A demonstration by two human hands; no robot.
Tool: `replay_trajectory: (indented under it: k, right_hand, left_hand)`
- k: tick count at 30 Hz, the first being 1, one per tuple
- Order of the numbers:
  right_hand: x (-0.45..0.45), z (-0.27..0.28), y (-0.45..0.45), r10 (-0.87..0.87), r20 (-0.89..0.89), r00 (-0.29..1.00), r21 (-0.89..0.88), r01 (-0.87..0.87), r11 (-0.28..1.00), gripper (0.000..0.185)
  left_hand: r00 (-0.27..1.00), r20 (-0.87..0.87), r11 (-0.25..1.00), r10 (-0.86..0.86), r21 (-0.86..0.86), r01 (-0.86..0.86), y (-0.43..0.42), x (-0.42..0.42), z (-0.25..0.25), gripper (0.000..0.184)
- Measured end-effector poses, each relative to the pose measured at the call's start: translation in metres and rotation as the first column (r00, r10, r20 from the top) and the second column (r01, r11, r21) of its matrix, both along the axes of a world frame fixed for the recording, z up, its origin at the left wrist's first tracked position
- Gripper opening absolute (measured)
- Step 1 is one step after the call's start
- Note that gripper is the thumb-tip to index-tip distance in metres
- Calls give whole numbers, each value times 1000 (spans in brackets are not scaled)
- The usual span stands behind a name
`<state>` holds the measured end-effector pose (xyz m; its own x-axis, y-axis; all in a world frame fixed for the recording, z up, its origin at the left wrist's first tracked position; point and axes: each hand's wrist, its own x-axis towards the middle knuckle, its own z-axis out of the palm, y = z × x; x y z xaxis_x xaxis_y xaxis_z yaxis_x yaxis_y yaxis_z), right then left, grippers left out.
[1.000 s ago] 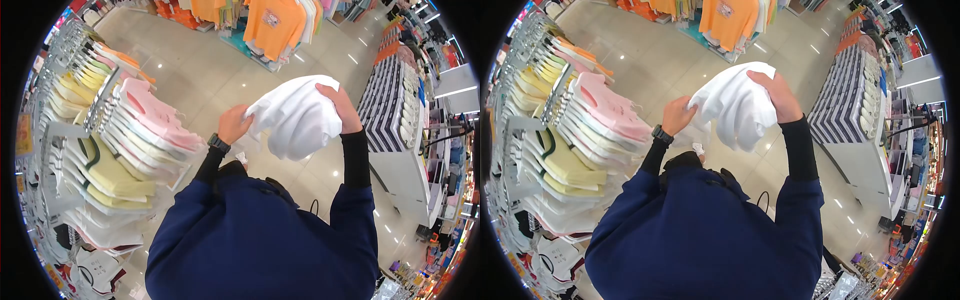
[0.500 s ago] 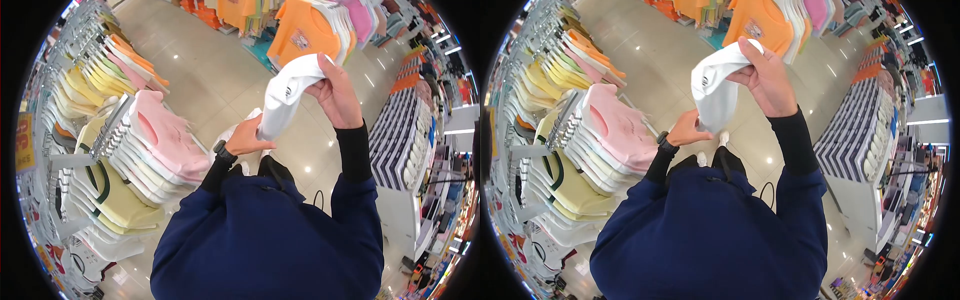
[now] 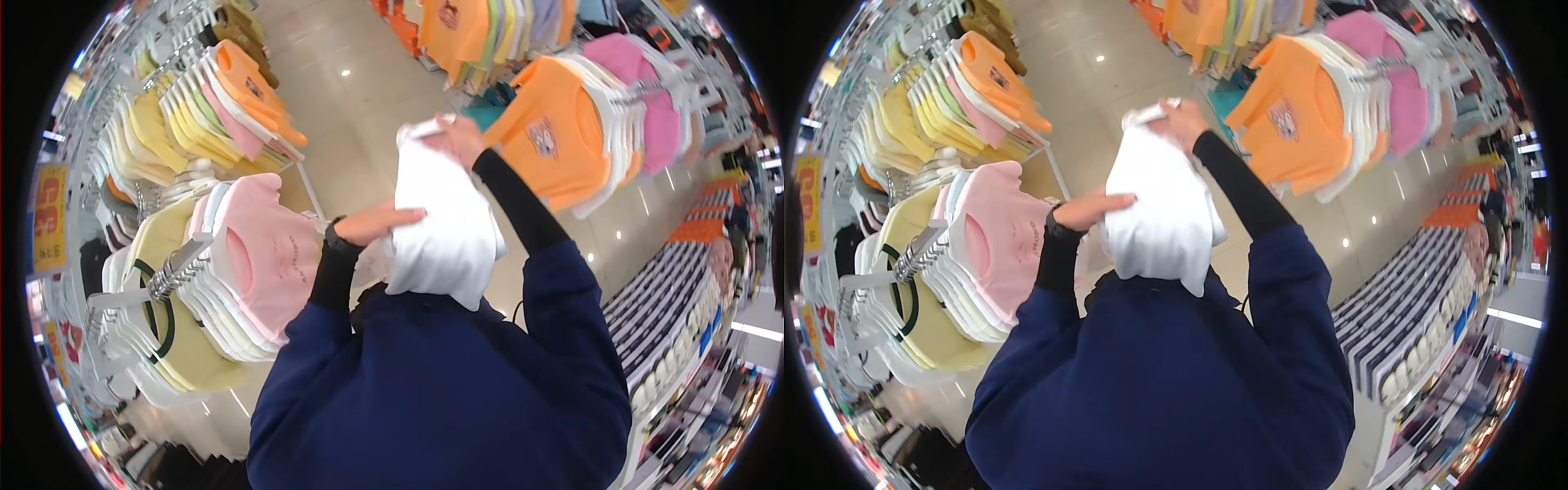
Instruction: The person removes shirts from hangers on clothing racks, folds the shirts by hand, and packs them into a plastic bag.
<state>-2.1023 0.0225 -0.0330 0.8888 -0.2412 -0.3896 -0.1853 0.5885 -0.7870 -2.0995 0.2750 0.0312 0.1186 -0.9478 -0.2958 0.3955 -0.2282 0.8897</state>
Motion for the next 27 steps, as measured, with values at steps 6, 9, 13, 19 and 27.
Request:
replay_trajectory:
  k: [6,9,13,19,27]
  right_hand:
    - [-13,-16,-8,532,192,825,497,-549,672,58]
    - [-24,-47,-30,326,214,921,-125,-306,944,60]
    - [5,-29,-55,235,488,841,378,-446,811,68]
    - [85,24,-41,429,270,862,-127,-409,903,64]
    - [230,21,-71,167,197,966,176,-203,963,43]
  left_hand:
    - [950,-193,968,246,-1,-251,-45,62,15,41]
    - [861,-322,911,394,13,-412,-48,109,5,37]
    - [801,-315,853,508,59,-518,-61,163,34,32]
    - [814,-193,835,549,76,-545,-83,256,38,26]
    - [789,331,838,518,-12,-545,-75,347,57,35]
